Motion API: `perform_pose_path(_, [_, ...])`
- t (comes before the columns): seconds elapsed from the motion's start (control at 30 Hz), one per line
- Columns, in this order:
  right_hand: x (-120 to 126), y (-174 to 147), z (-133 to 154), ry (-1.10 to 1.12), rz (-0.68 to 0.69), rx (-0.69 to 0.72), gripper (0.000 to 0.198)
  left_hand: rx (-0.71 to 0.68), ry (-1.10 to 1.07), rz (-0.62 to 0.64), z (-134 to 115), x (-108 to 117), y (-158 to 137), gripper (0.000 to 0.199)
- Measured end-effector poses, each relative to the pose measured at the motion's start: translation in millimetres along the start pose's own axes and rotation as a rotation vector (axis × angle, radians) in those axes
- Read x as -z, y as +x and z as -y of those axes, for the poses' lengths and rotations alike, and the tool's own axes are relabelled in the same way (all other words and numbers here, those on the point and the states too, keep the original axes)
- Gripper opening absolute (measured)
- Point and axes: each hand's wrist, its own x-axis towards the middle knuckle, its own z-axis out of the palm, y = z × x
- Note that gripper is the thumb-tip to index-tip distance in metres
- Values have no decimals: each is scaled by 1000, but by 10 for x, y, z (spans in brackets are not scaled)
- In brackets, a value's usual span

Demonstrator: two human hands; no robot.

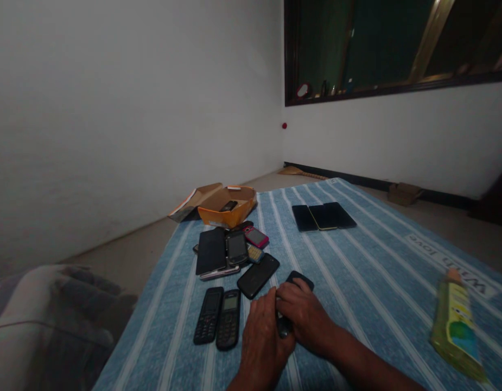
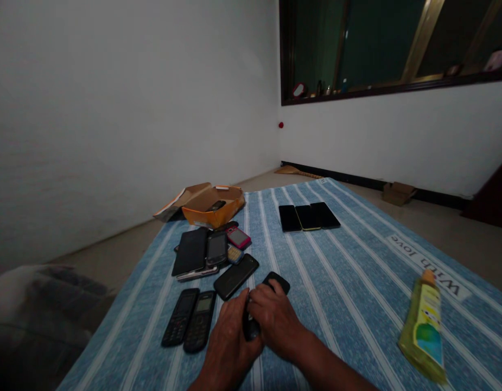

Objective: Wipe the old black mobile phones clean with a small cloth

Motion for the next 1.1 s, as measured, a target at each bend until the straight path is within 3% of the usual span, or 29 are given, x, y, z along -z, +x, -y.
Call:
perform_pose_path(0.33, [90,-22,-378,-163,-72,-186,34,176,-73,163,-108,139,69,68])
perform_pose_path(0.47, [95,-63,-446,-222,-110,-215,34,210,-81,206,-146,179,93,63])
perform_pose_path(0.67, [96,-123,-245,-242,-114,-191,32,160,-60,150,-149,180,76,62])
perform_pose_path(0.87, [68,-153,-27,-91,-79,-58,26,57,-22,66,-104,117,54,52])
perform_pose_path(1.0, [91,-181,-36,-76,-69,-38,28,34,5,35,-71,68,19,60])
perform_pose_path(1.1, [151,-224,-126,-148,-64,-108,35,50,26,44,-57,57,2,66])
